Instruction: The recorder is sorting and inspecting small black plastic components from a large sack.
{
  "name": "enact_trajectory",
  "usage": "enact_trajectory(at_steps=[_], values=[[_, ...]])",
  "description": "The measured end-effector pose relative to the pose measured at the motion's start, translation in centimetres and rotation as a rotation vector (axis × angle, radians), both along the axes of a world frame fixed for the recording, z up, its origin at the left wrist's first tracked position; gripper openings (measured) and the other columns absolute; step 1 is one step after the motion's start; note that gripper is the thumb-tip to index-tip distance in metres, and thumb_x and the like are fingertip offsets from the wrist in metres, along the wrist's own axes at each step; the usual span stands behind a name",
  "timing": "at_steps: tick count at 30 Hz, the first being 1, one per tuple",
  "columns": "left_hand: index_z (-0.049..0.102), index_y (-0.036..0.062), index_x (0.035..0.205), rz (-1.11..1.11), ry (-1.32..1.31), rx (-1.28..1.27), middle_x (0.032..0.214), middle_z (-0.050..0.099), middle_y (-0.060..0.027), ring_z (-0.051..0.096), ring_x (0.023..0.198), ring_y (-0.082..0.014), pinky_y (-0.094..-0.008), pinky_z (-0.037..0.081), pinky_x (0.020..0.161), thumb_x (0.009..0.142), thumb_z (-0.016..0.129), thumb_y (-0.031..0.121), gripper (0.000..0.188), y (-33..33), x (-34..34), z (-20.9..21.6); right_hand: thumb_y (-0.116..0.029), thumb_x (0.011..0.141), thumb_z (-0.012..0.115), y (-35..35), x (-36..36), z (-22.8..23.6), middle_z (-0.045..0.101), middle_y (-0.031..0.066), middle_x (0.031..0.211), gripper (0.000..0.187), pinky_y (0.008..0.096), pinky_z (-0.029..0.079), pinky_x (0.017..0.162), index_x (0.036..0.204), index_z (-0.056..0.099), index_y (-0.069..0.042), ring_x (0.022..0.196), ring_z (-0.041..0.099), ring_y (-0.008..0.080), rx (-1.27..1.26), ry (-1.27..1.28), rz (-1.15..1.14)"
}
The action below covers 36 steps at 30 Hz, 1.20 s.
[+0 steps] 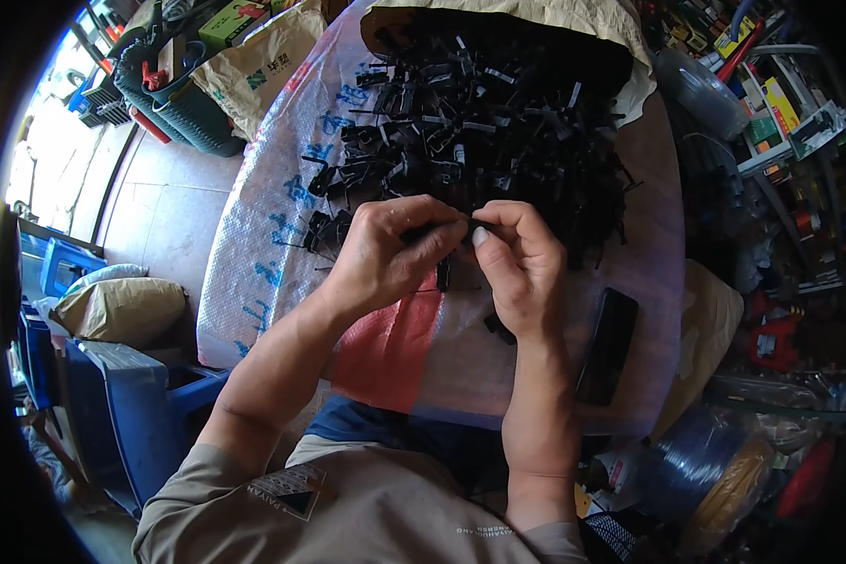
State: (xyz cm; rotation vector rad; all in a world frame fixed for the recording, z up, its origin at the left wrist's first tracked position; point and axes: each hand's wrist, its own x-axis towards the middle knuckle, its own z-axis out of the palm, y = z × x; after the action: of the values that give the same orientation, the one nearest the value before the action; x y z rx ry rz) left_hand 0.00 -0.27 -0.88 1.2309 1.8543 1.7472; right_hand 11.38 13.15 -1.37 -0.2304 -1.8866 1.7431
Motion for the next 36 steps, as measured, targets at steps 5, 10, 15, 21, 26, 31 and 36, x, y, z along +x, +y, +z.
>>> enact_trajectory(at_steps=[5, 10, 15, 21, 26, 31, 36], values=[[0.067, -0.0016, 0.09, 0.047, 0.184, 0.1, 0.08, 0.068, -0.0127, 0.066, 0.073, -0.0171, -0.0298, 0.052, 0.064, 0.085, 0.066, 0.006, 0.01, 0.5, 0.4, -0.3, 0.003, 0.087, 0.055, 0.3, -0.3, -0.8, 0.058, 0.0, 0.091, 0.014, 0.0169, 0.037, 0.062, 0.101, 0.06, 0.002, 0.072, 0.046, 0.0015, -0.02, 0.099, -0.014], [0.067, -0.0002, 0.088, -0.029, -0.231, 0.057, 0.074, 0.066, -0.0068, 0.063, 0.064, -0.0155, -0.0289, 0.049, 0.058, 0.088, 0.064, 0.01, 0.011, 0.5, 0.7, -0.5, 0.001, 0.088, 0.058, 0.9, 0.2, -0.2, 0.059, -0.0016, 0.087, 0.013, 0.0176, 0.039, 0.063, 0.101, 0.061, 0.0, 0.073, 0.048, 0.0019, -0.004, 0.052, 0.036], [0.066, -0.0014, 0.093, -0.357, -0.916, -0.099, 0.077, 0.064, -0.0023, 0.055, 0.067, -0.0066, -0.0225, 0.046, 0.063, 0.093, 0.063, 0.015, 0.017, -0.8, -1.4, 1.2, -0.01, 0.091, 0.067, 0.9, 0.9, 1.2, 0.061, -0.0015, 0.078, 0.014, 0.0181, 0.041, 0.06, 0.099, 0.062, 0.0, 0.069, 0.054, 0.0037, -0.101, -0.061, 0.104], [0.064, -0.0053, 0.113, -0.232, -0.253, -0.139, 0.093, 0.07, -0.0124, 0.066, 0.087, -0.0179, -0.0297, 0.051, 0.082, 0.087, 0.07, 0.018, 0.036, -0.9, -1.4, 0.8, -0.018, 0.091, 0.069, 1.1, 1.0, 1.3, 0.057, -0.0018, 0.065, 0.019, 0.0178, 0.039, 0.05, 0.085, 0.061, -0.002, 0.053, 0.05, 0.0041, 0.07, -0.193, 0.078], [0.064, -0.0038, 0.114, -0.294, -0.308, -0.213, 0.092, 0.068, -0.0081, 0.061, 0.081, -0.0102, -0.0261, 0.052, 0.071, 0.087, 0.072, 0.021, 0.037, -0.9, -1.7, 0.9, -0.021, 0.09, 0.07, 1.2, 1.1, 0.9, 0.056, -0.0025, 0.062, 0.022, 0.0186, 0.037, 0.047, 0.081, 0.061, -0.003, 0.051, 0.049, 0.0038, 0.064, -0.184, 0.1], [0.063, -0.0043, 0.116, -0.305, -0.288, -0.196, 0.094, 0.068, -0.0098, 0.063, 0.082, -0.0117, -0.0272, 0.052, 0.074, 0.088, 0.07, 0.021, 0.038, -0.9, -1.5, 0.6, -0.02, 0.091, 0.069, 1.1, 1.1, 1.1, 0.056, -0.0021, 0.062, 0.021, 0.0182, 0.039, 0.048, 0.082, 0.061, -0.002, 0.051, 0.05, 0.0039, 0.142, -0.232, 0.111], [0.063, -0.0035, 0.116, -0.279, -0.181, -0.233, 0.093, 0.068, -0.0096, 0.063, 0.082, -0.012, -0.0274, 0.052, 0.074, 0.085, 0.067, 0.019, 0.039, -0.8, -1.4, 0.4, -0.012, 0.093, 0.064, 0.9, 1.2, 1.6, 0.056, -0.002, 0.063, 0.014, 0.0184, 0.039, 0.049, 0.085, 0.062, -0.001, 0.052, 0.051, 0.0036, 0.122, -0.267, 0.155]])
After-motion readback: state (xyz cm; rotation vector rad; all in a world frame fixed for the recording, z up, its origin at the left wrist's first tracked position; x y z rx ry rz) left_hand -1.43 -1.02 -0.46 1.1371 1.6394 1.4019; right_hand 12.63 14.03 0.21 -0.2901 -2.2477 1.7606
